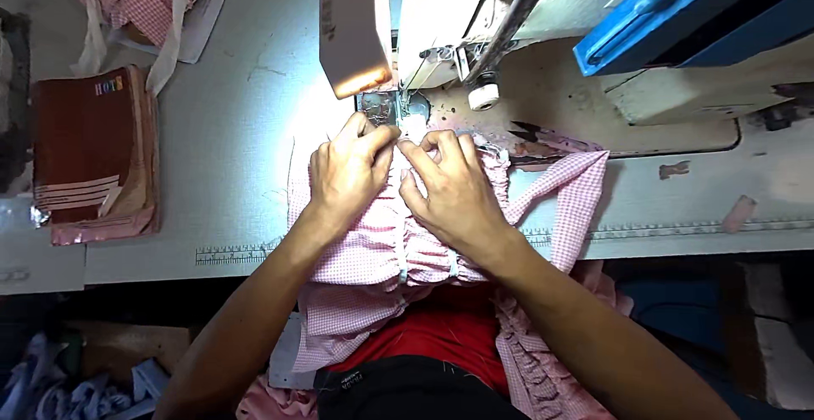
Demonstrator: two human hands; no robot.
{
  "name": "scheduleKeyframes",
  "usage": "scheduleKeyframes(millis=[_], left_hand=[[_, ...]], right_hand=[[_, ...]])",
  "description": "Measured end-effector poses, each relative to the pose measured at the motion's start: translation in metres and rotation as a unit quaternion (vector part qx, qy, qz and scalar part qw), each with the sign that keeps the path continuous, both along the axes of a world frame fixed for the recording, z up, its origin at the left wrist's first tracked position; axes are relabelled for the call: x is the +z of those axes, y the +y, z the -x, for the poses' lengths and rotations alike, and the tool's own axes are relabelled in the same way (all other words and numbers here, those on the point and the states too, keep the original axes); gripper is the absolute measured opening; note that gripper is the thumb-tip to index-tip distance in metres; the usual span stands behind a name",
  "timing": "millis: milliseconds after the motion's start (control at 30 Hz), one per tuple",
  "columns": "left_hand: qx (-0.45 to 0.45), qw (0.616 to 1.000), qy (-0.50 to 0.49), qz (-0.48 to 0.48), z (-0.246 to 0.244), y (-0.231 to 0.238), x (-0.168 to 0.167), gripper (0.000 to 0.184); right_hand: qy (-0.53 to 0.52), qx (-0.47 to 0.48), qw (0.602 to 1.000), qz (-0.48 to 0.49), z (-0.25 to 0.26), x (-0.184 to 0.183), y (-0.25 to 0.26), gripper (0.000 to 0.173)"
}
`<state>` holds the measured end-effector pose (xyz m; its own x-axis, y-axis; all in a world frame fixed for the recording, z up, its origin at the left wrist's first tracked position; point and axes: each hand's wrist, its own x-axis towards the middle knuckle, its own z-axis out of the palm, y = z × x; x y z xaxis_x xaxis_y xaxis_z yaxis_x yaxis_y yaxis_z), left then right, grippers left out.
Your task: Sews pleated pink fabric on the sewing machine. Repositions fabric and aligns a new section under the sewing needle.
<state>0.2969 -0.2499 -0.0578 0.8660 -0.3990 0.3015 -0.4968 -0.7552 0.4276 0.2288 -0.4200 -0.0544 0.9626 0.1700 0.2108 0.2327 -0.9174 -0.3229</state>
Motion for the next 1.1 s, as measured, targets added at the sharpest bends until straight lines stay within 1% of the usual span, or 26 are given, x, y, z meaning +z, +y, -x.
scheduleKeyframes(millis=[167, 267, 367, 500, 667, 867, 1100], left_hand=[[-0.012, 0.996, -0.087, -0.03, 0.006, -0.003, -0.002, 0.026], [-0.026, 0.995, -0.088, -0.047, 0.005, -0.002, -0.004, 0.022], [-0.023, 0.994, -0.069, -0.082, 0.004, -0.003, -0.002, 0.024], [-0.009, 0.989, -0.077, -0.123, 0.004, -0.012, 0.0, 0.026], [0.035, 0.989, -0.082, -0.116, 0.001, -0.026, -0.003, 0.025], [0.009, 0.992, -0.076, -0.098, 0.002, -0.021, -0.006, 0.028], [0.003, 0.993, -0.077, -0.089, 0.003, -0.02, -0.006, 0.027]], right_hand=[[0.006, 0.019, 1.0, 0.005, -0.003, 0.002, -0.006, 0.042], [0.003, 0.023, 1.0, 0.004, -0.004, 0.001, -0.006, 0.042], [0.001, 0.028, 1.0, 0.007, -0.005, 0.0, -0.008, 0.042], [0.006, 0.041, 0.999, 0.021, -0.011, 0.001, -0.016, 0.043], [0.006, 0.04, 0.999, 0.022, -0.017, 0.003, -0.021, 0.044], [-0.003, 0.03, 0.999, 0.024, -0.011, 0.002, -0.019, 0.044], [-0.008, 0.019, 0.999, 0.035, -0.005, 0.0, -0.019, 0.044]])
